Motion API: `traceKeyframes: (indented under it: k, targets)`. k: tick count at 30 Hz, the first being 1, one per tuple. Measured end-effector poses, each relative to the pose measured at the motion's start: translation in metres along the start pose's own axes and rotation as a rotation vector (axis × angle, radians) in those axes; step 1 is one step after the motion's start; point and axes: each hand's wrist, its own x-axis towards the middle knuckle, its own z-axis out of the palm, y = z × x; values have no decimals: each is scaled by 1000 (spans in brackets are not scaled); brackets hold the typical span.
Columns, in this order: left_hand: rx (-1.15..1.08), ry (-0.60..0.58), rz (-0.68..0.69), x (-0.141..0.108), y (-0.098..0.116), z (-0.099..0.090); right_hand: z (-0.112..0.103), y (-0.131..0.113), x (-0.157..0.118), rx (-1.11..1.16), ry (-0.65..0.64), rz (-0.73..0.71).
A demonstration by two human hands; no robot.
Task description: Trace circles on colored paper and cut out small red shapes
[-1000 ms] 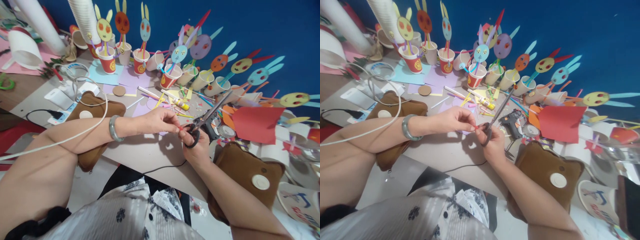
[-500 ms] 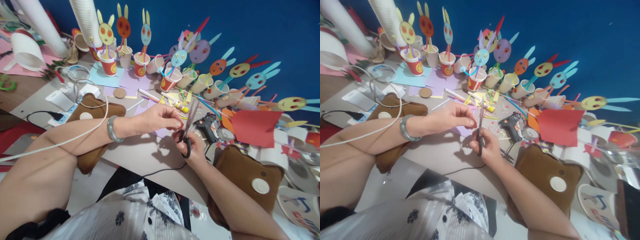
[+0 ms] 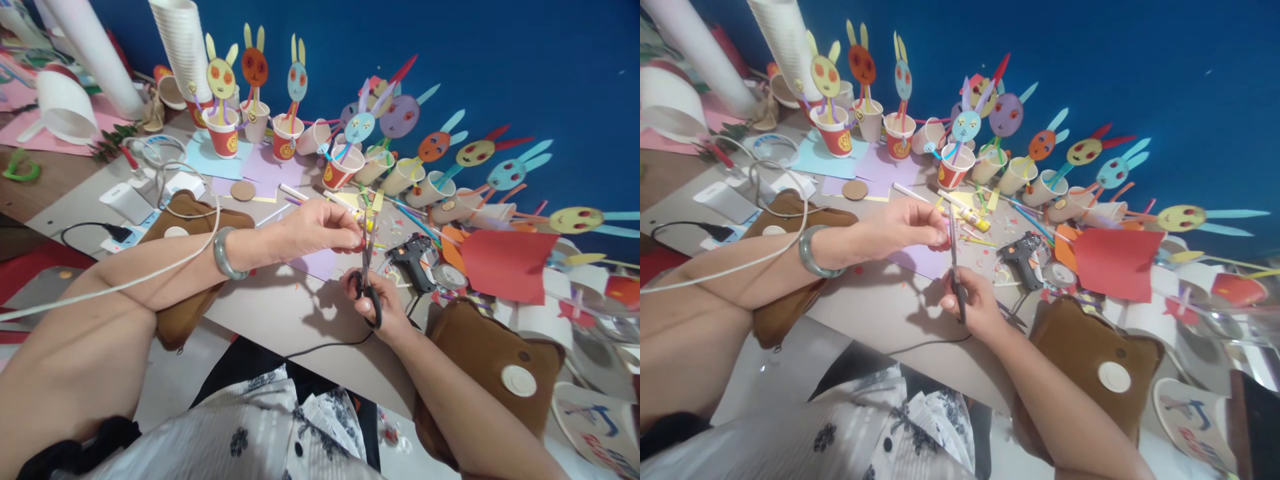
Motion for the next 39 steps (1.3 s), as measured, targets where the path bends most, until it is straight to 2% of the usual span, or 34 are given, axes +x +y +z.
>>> traceKeyframes:
  k: [31,39]
  targets:
    - [44,2,6,1,3,-2,0,1,0,-15,13,56]
    - [42,9,6,0,3,-2,1,1,4,-10,79,67]
